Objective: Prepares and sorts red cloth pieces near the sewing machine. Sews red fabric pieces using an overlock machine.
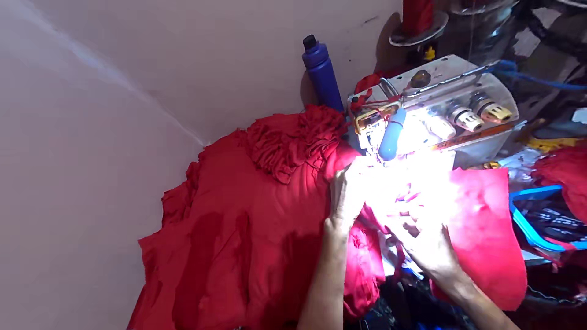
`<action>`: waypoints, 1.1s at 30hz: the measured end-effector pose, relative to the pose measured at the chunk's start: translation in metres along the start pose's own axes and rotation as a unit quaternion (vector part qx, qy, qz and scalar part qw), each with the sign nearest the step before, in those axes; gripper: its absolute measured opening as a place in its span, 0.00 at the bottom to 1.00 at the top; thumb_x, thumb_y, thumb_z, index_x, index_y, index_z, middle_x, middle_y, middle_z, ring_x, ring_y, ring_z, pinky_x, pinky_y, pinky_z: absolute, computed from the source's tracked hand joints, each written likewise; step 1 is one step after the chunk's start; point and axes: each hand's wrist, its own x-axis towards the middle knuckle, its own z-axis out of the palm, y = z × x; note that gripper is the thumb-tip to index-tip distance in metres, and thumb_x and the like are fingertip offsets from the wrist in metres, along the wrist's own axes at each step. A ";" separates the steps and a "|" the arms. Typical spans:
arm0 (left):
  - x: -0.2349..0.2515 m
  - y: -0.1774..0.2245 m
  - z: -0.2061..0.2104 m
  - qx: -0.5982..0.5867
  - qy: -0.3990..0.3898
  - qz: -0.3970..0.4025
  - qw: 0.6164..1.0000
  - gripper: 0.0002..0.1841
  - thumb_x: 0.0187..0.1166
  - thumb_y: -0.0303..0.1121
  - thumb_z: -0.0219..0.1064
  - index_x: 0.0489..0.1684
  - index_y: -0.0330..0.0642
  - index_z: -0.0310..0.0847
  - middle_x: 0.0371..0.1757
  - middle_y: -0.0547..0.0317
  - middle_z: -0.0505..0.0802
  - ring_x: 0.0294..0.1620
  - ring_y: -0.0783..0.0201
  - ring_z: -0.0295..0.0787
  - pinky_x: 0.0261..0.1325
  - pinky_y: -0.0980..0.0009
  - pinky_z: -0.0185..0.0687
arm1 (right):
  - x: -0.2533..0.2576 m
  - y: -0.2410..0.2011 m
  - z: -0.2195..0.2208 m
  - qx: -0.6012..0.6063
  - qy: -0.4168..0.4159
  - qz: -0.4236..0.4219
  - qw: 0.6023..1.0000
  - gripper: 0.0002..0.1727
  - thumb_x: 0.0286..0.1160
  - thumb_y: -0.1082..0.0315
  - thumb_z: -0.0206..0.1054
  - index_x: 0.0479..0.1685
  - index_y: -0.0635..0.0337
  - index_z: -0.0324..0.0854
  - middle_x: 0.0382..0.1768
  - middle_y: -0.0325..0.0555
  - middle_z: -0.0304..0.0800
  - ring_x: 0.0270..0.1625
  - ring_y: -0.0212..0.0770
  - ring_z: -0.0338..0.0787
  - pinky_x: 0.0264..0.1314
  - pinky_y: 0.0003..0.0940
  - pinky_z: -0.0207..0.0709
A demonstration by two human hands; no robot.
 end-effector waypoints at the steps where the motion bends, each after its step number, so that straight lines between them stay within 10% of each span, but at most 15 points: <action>1: 0.001 0.001 0.004 0.030 0.006 -0.008 0.999 0.11 0.73 0.30 0.76 0.50 0.37 0.88 0.41 0.46 0.93 0.41 0.51 0.90 0.46 0.50 0.83 | 0.000 0.000 -0.001 -0.010 0.002 0.000 1.000 0.16 0.73 0.62 0.69 0.46 0.69 0.88 0.31 0.47 0.90 0.32 0.32 0.86 0.40 0.31 0.80; 11: -0.054 0.031 0.038 0.241 0.132 0.008 0.961 0.08 0.68 0.29 0.73 0.37 0.35 0.95 0.40 0.45 0.97 0.47 0.46 0.94 0.59 0.53 0.83 | -0.025 0.005 -0.008 0.066 0.030 -0.011 0.997 0.13 0.70 0.65 0.71 0.39 0.69 0.87 0.38 0.42 0.90 0.33 0.16 0.85 0.37 0.11 0.80; 18: -0.045 0.029 0.039 0.170 0.137 -0.031 0.976 0.10 0.68 0.25 0.71 0.42 0.31 0.93 0.43 0.42 0.95 0.51 0.46 0.92 0.63 0.55 0.81 | -0.004 0.002 -0.007 0.054 0.049 -0.015 0.997 0.11 0.70 0.64 0.70 0.32 0.65 0.86 0.28 0.35 0.87 0.28 0.15 0.86 0.33 0.11 0.82; 33: -0.033 0.021 0.035 0.156 0.089 -0.046 0.983 0.13 0.73 0.27 0.70 0.52 0.34 0.92 0.54 0.44 0.95 0.59 0.47 0.92 0.67 0.54 0.81 | 0.014 0.005 -0.002 0.000 0.066 -0.045 0.997 0.15 0.72 0.67 0.65 0.49 0.67 0.91 0.29 0.41 0.91 0.27 0.21 0.87 0.33 0.17 0.82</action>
